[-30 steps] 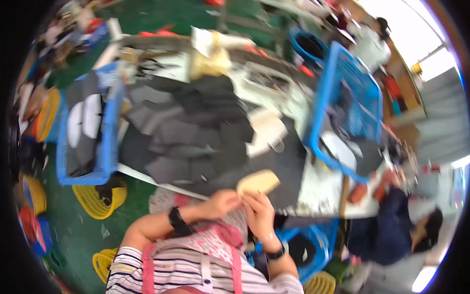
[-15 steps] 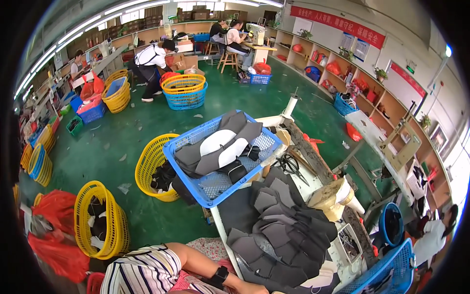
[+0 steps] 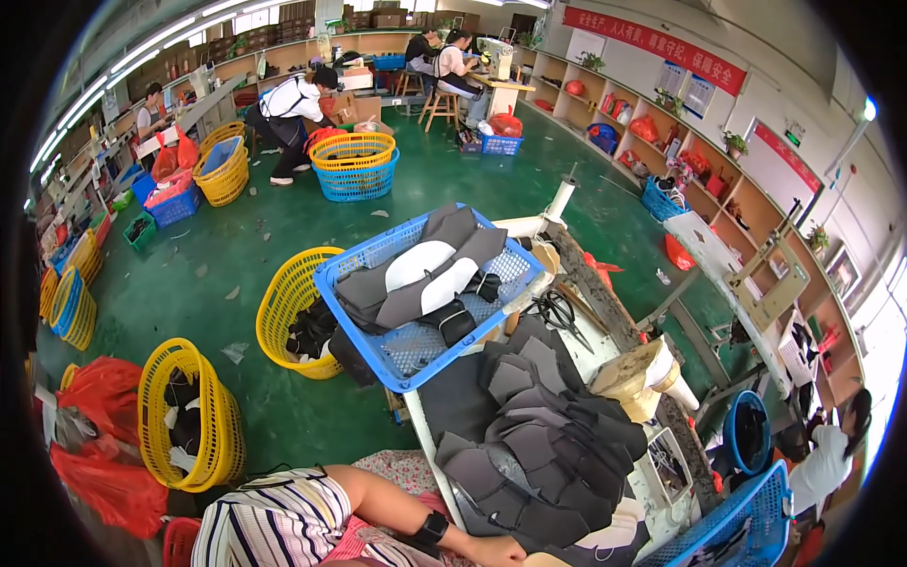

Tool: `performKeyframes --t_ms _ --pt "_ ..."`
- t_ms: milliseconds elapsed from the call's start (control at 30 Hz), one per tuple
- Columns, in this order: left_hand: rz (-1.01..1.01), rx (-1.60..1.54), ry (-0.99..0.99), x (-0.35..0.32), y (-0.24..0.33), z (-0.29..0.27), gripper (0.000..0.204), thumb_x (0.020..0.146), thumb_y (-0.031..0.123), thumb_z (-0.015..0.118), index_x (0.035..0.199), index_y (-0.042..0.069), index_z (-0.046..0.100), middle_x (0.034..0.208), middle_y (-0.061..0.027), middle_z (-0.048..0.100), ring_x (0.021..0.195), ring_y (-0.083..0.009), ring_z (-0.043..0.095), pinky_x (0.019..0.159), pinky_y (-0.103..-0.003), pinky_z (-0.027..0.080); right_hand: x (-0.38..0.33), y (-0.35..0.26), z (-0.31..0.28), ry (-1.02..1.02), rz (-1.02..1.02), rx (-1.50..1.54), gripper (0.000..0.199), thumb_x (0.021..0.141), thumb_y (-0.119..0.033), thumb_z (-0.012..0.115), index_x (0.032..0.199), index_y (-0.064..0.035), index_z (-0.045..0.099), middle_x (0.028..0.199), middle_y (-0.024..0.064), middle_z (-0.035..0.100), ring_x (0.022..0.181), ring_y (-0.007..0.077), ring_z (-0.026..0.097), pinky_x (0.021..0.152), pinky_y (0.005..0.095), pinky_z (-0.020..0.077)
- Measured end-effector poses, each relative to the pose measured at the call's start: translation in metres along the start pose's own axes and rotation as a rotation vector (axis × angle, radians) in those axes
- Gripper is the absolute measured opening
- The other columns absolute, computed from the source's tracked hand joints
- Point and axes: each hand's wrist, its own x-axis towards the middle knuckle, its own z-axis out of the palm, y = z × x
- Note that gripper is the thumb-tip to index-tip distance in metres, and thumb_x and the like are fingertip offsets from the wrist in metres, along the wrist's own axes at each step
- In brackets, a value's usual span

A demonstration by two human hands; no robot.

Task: The person repeatedly aligns a white fabric piece and a tan piece onto a black fabric piece by hand. Finally, the person gathers a stack of the black fabric pieces and secures them with a rubber band.

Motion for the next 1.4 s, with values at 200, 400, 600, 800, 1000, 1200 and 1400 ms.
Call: performKeyframes --t_ms 200,400,600,800,1000,1200,1400 --pt "-0.122 0.152 -0.046 0.017 -0.013 -0.010 0.032 0.086 0.030 0.061 0.070 0.003 0.064 0.059 -0.0121 0.060 0.056 -0.0217 0.060 0.050 -0.039 0.046 -0.017 -0.018 -0.010 -0.035 0.156 0.070 0.014 0.079 -0.001 0.060 0.087 -0.0014 0.072 0.082 0.0153 0.069 0.071 0.0291 0.065 0.065 0.0365 0.0519" --pt "0.235 0.527 -0.068 0.045 -0.041 0.014 0.036 0.089 0.039 0.062 0.092 0.004 0.067 0.085 -0.0113 0.069 0.077 -0.0196 0.066 0.065 -0.038 0.052 -0.036 -0.026 -0.001 -0.146 0.117 0.149 0.013 0.080 -0.003 0.061 0.086 -0.0002 0.072 0.083 0.0157 0.069 0.073 0.0294 0.065 0.067 0.0372 0.0525" --pt "0.382 -0.050 -0.044 0.012 0.027 0.032 0.029 0.090 0.031 0.058 0.095 0.003 0.065 0.089 -0.0116 0.066 0.081 -0.0166 0.061 0.071 -0.035 0.049 -0.091 -0.004 0.035 -0.439 0.510 0.482 0.019 0.083 -0.010 0.064 0.098 0.0003 0.068 0.094 0.0191 0.068 0.083 0.0325 0.064 0.075 0.0404 0.0520" --pt "0.302 -0.010 0.080 0.030 -0.026 0.018 0.023 0.088 0.022 0.058 0.082 0.000 0.059 0.072 -0.0102 0.062 0.068 -0.0164 0.055 0.063 -0.036 0.045 -0.077 0.054 0.022 -0.025 1.224 1.034 0.022 0.092 -0.013 0.056 0.104 0.0023 0.065 0.103 0.0110 0.066 0.097 0.0196 0.063 0.084 0.0302 0.0515" --pt "0.045 -0.002 -0.067 0.034 -0.032 -0.014 0.015 0.096 0.018 0.054 0.094 0.003 0.054 0.084 0.0007 0.055 0.080 -0.0085 0.048 0.072 -0.029 0.044 -0.090 0.176 -0.077 -0.053 0.813 1.480 0.006 0.091 -0.010 0.052 0.089 -0.0064 0.055 0.081 0.0047 0.050 0.075 0.0172 0.052 0.066 0.0296 0.0458" --pt "-0.026 -0.047 -0.057 0.017 0.002 -0.016 0.018 0.097 0.019 0.051 0.095 0.002 0.051 0.078 -0.0019 0.050 0.074 -0.0072 0.046 0.064 -0.027 0.040 -0.100 0.040 -0.047 -1.159 0.149 0.213 0.012 0.082 0.000 0.060 0.093 -0.0016 0.063 0.085 0.0145 0.063 0.077 0.0326 0.062 0.069 0.0360 0.0502" --pt "-0.038 0.011 -0.044 -0.017 0.036 -0.013 0.019 0.097 0.021 0.048 0.097 0.002 0.048 0.080 -0.0048 0.053 0.076 -0.0078 0.048 0.064 -0.029 0.039 -0.077 -0.030 0.000 -0.376 0.429 0.303 0.010 0.082 0.004 0.066 0.092 0.0023 0.067 0.096 0.0112 0.066 0.078 0.0193 0.064 0.068 0.0273 0.0508"
